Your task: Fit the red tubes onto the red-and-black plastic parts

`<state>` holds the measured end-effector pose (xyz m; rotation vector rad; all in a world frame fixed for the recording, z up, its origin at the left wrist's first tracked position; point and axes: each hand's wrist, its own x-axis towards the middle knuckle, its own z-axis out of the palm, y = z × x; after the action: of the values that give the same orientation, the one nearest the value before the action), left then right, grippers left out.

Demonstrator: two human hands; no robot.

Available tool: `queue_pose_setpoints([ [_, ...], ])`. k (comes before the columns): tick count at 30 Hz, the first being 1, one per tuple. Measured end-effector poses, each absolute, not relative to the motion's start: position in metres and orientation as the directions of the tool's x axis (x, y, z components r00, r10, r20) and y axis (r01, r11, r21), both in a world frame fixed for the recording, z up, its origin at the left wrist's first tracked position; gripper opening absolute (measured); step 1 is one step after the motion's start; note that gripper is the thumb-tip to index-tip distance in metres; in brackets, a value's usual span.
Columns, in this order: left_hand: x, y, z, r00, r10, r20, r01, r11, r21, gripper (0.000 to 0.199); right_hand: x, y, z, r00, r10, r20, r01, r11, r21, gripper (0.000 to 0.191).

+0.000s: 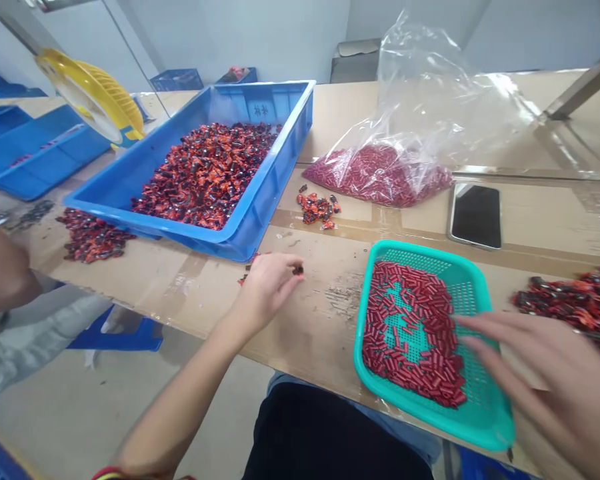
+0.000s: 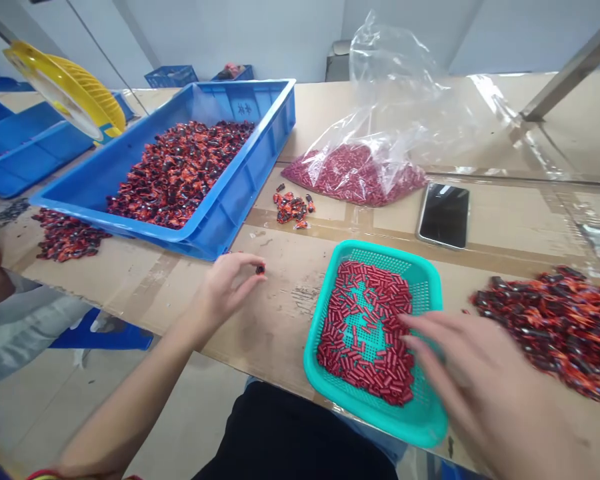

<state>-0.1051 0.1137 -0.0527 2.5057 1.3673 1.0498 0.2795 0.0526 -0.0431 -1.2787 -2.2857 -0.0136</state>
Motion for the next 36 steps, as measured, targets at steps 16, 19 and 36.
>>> queue_pose_setpoints([
  [16,-0.037,0.054,-0.021,0.36,0.682,0.637,0.177,-0.72,0.671,0.033,0.223,0.049,-0.046,-0.614,0.772,0.165,0.768,0.633,-0.099,0.017],
  [19,-0.033,0.051,-0.019,0.352,0.691,0.631,0.163,-0.709,0.686,0.03,0.222,0.05,-0.045,-0.6,0.782,0.169,0.774,0.621,-0.121,0.016],
  [36,-0.019,0.039,-0.02,0.316,0.783,0.536,-0.022,-0.559,0.829,0.04,0.218,0.05,-0.04,-0.609,0.786,0.102,0.775,0.618,-0.134,0.015],
])
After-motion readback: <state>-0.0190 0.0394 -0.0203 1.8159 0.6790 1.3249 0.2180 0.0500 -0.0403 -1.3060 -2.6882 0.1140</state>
